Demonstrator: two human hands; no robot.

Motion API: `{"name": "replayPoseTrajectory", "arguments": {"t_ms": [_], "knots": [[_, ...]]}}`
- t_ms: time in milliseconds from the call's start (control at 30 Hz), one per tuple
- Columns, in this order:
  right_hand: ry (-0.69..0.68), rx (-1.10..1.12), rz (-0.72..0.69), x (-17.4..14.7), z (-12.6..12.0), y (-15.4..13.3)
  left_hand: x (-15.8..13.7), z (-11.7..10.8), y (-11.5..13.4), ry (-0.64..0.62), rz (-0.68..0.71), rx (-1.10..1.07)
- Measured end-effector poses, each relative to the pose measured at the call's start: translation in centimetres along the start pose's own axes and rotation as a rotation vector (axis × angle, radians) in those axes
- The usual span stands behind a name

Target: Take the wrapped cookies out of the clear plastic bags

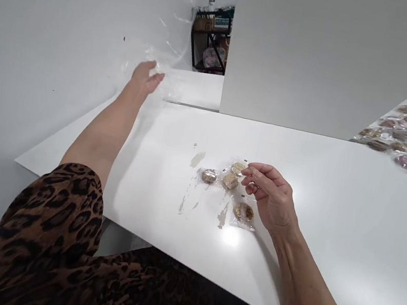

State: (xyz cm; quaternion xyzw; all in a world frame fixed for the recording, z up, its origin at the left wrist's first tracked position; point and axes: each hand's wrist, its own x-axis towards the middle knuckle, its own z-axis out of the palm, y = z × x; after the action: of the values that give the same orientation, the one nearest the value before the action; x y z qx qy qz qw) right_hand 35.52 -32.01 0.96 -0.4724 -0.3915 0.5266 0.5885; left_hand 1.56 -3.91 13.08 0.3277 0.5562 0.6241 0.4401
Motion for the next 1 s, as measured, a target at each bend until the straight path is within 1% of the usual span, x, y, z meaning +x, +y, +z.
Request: {"name": "replayPoseTrajectory", "arguments": {"t_ms": [67,100,167,233,333,400,500,533,567,633,700,767,800,900,1000], "knots": [[0.029,-0.008,-0.004,0.3,-0.2,-0.1,0.5,0.0,0.0,0.015,0.056,0.010],[0.046,-0.012,-0.006,0.5,-0.3,-0.1,0.4,0.1,-0.5,0.014,0.089,0.056],[0.076,-0.029,-0.018,0.7,-0.5,-0.2,-0.6,0.1,-2.5,0.003,0.155,0.191],[0.092,-0.061,-0.037,0.8,-0.5,-0.1,-2.7,0.2,-5.2,-0.076,0.256,0.323],[0.100,-0.132,-0.073,0.8,-0.5,0.2,-7.4,-0.2,-9.3,-0.284,0.397,0.493],[0.113,-0.187,-0.106,0.9,-0.5,0.6,-11.1,-0.6,-11.1,-0.472,0.430,0.653],[0.103,-0.282,-0.149,1.2,-0.9,1.2,-16.4,-1.3,-12.1,-0.784,0.400,0.855],[0.094,-0.318,-0.155,1.3,-1.0,1.4,-17.8,-1.4,-12.1,-0.858,0.390,0.911],[0.087,-0.360,-0.156,1.3,-1.2,1.5,-19.1,-1.6,-12.2,-0.904,0.388,0.967],[0.089,-0.485,-0.141,1.4,-1.6,1.4,-21.0,-1.6,-12.3,-0.938,0.407,1.088],[0.085,-0.675,-0.109,1.4,-2.0,1.0,-22.3,-1.3,-12.5,-0.942,0.446,1.200],[0.034,-0.887,-0.071,1.1,-2.4,0.2,-23.0,-1.0,-12.9,-0.949,0.476,1.275],[-0.016,-0.975,-0.053,0.9,-2.6,-0.3,-23.3,-0.9,-13.1,-0.947,0.486,1.293],[-0.192,-1.181,0.018,0.0,-2.7,-1.6,-24.0,-0.8,-13.6,-0.914,0.487,1.251],[-0.291,-1.374,0.083,-0.9,-2.2,-2.2,-24.8,-0.8,-13.9,-0.884,0.411,1.123]]}}
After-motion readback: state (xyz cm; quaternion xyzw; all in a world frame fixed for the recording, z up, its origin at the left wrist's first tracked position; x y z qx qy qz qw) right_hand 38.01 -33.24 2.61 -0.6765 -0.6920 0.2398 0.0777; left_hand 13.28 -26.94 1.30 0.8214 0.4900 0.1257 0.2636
